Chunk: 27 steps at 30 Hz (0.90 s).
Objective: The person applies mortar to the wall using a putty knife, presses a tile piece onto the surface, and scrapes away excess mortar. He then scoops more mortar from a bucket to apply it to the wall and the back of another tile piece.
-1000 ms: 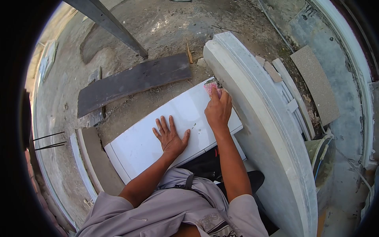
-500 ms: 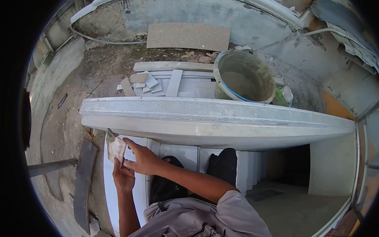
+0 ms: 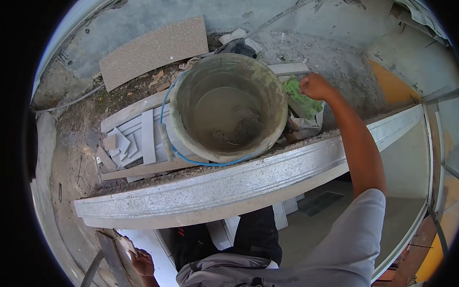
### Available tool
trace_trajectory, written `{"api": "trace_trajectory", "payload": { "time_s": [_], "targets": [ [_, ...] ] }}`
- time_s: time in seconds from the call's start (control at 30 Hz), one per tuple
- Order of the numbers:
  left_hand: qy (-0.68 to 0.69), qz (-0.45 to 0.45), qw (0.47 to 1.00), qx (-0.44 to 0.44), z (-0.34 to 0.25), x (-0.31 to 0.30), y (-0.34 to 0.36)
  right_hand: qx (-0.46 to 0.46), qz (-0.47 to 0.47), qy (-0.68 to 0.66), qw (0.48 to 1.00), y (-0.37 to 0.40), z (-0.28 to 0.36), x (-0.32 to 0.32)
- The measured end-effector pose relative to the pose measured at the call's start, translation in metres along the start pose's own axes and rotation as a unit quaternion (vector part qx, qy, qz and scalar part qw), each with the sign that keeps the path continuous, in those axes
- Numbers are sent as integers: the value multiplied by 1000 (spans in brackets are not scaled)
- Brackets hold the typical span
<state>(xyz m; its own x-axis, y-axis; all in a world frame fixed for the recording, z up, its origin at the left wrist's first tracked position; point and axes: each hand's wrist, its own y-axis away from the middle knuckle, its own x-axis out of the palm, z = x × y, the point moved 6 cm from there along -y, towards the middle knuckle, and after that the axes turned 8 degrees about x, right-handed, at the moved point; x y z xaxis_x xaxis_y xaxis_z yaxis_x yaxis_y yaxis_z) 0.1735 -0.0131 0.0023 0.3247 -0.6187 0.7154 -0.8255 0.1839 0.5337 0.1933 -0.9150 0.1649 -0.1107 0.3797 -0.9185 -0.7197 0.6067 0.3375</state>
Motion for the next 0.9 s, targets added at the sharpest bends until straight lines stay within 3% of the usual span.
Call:
{"api": "trace_trajectory", "payload": {
  "time_s": [0.1,0.13,0.23,0.3,0.4,0.5,0.57,0.6,0.63,0.7,0.73,0.83,0.9],
  "targets": [
    [-14,12,1000,10,-8,-7,7,63,210,54,974,-23,-23,48],
    [-6,-15,1000,19,-7,5,15,86,223,51,970,-28,-30,51],
    [96,-23,992,-77,-28,-42,36,144,258,77,952,-44,-49,61],
    [93,-44,993,-62,-27,-30,50,171,276,141,935,-57,-60,70],
    [71,-42,996,-28,-26,-10,53,257,349,-37,900,-43,-48,93],
    [1,-11,1000,18,-21,-3,42,292,485,-119,815,-25,-35,143],
    [-37,14,998,58,-11,21,47,228,493,-114,832,-15,-21,148],
    [-42,29,997,58,-10,22,45,244,472,-115,839,-14,-20,142],
    [16,-94,991,89,-5,36,46,252,454,-110,848,-15,-20,130],
    [-15,-15,996,87,-10,43,44,244,374,-126,886,-21,-6,89],
    [-12,-21,992,121,-20,35,57,180,303,-116,929,-18,5,59],
    [2,-6,990,140,-26,13,40,160,201,-291,922,15,-6,-15],
    [15,-18,992,126,-33,-42,36,90,112,-417,898,51,18,-53]
  ]
}}
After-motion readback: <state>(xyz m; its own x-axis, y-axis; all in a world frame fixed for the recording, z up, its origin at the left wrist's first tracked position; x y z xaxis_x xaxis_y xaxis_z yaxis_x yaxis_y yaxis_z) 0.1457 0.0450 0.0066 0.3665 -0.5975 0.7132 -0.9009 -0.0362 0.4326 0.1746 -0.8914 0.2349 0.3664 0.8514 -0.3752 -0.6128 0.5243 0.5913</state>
